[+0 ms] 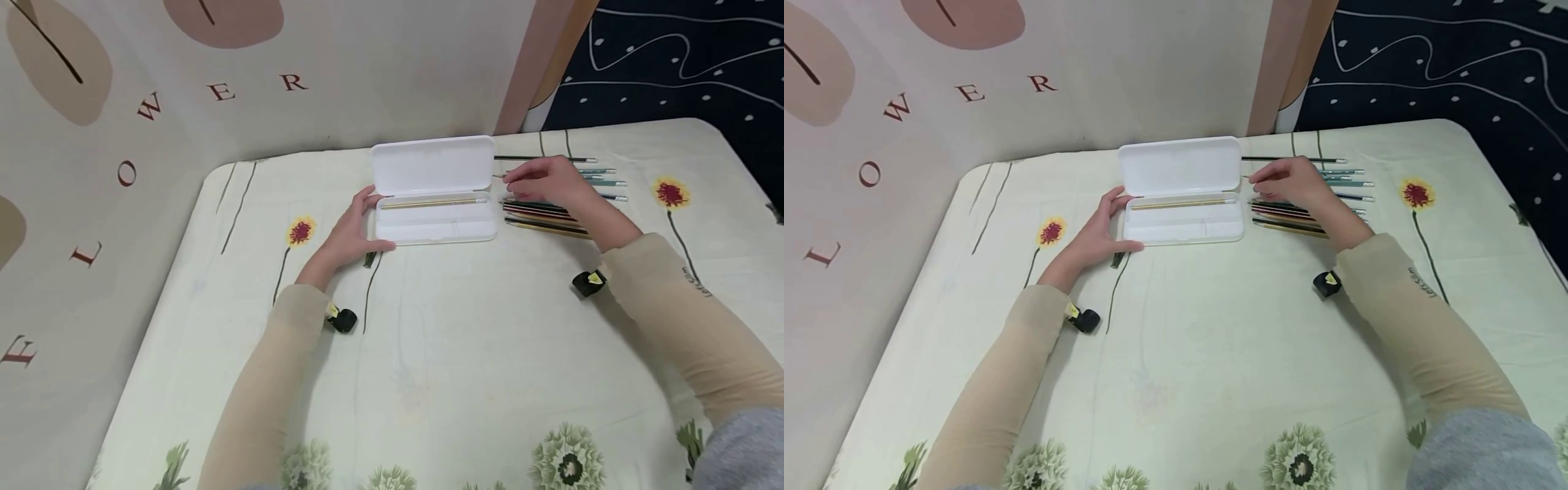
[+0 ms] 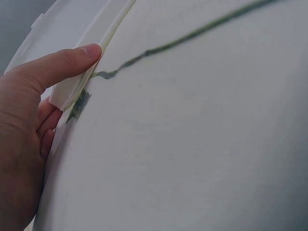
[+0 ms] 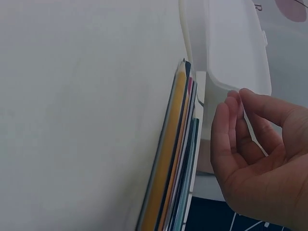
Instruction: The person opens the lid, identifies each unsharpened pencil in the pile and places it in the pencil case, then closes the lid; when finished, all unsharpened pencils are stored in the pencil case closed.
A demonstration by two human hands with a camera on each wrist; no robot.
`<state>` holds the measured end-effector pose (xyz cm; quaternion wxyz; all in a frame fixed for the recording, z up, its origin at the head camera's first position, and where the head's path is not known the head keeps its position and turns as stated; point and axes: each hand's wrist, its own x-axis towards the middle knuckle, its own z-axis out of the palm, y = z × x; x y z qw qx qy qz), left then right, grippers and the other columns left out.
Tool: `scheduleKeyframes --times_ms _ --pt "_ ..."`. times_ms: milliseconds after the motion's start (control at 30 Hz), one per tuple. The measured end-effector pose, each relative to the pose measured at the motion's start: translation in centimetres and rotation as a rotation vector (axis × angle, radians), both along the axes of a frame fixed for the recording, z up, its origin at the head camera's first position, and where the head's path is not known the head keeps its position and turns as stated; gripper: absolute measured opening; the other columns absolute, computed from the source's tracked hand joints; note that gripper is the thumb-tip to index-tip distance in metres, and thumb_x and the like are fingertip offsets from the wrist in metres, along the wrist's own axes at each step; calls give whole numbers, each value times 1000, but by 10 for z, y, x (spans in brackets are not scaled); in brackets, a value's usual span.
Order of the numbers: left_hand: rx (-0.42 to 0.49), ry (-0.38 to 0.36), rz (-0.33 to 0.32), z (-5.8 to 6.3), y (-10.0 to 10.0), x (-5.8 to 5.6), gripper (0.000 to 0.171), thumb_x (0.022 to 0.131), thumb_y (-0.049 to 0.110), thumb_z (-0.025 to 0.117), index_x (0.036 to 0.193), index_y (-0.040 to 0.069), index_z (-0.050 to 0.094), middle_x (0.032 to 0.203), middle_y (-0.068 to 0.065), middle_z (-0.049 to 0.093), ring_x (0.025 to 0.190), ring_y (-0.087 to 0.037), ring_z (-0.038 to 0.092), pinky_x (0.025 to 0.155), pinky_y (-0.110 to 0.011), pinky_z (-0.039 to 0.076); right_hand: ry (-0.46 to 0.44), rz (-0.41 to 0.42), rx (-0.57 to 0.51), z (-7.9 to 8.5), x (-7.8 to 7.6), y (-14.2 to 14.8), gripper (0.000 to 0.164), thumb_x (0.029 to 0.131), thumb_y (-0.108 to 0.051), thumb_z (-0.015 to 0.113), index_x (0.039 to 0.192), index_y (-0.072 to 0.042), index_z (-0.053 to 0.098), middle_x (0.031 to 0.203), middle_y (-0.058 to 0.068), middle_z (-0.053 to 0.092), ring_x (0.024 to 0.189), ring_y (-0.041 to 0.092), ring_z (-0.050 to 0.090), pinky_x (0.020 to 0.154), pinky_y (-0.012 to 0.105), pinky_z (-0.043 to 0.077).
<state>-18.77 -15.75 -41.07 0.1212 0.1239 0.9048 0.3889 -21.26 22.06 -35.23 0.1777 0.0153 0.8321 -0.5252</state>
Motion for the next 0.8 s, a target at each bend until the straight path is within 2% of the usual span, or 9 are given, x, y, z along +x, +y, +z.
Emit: scheduleKeyframes --times_ms 433,700,800 --pt "-4 -1 3 1 0 1 115 76 36 87 159 23 8 161 2 37 154 -19 21 126 -48 17 14 -43 100 8 -2 21 32 94 -27 70 124 -15 69 98 -20 63 84 -5 62 74 12 56" --pt "2 1 -16 3 1 1 116 76 34 87 159 23 6 161 2 37 153 -19 23 126 -47 18 37 -102 -6 12 1 41 15 91 -23 73 106 -24 76 85 -24 68 79 -4 66 68 10 55" --pt "4 1 -16 3 1 1 116 76 34 87 159 23 6 161 2 37 153 -19 23 126 -47 17 21 -135 -23 14 1 48 17 91 -25 73 107 -24 76 85 -23 68 80 -4 66 68 10 55"
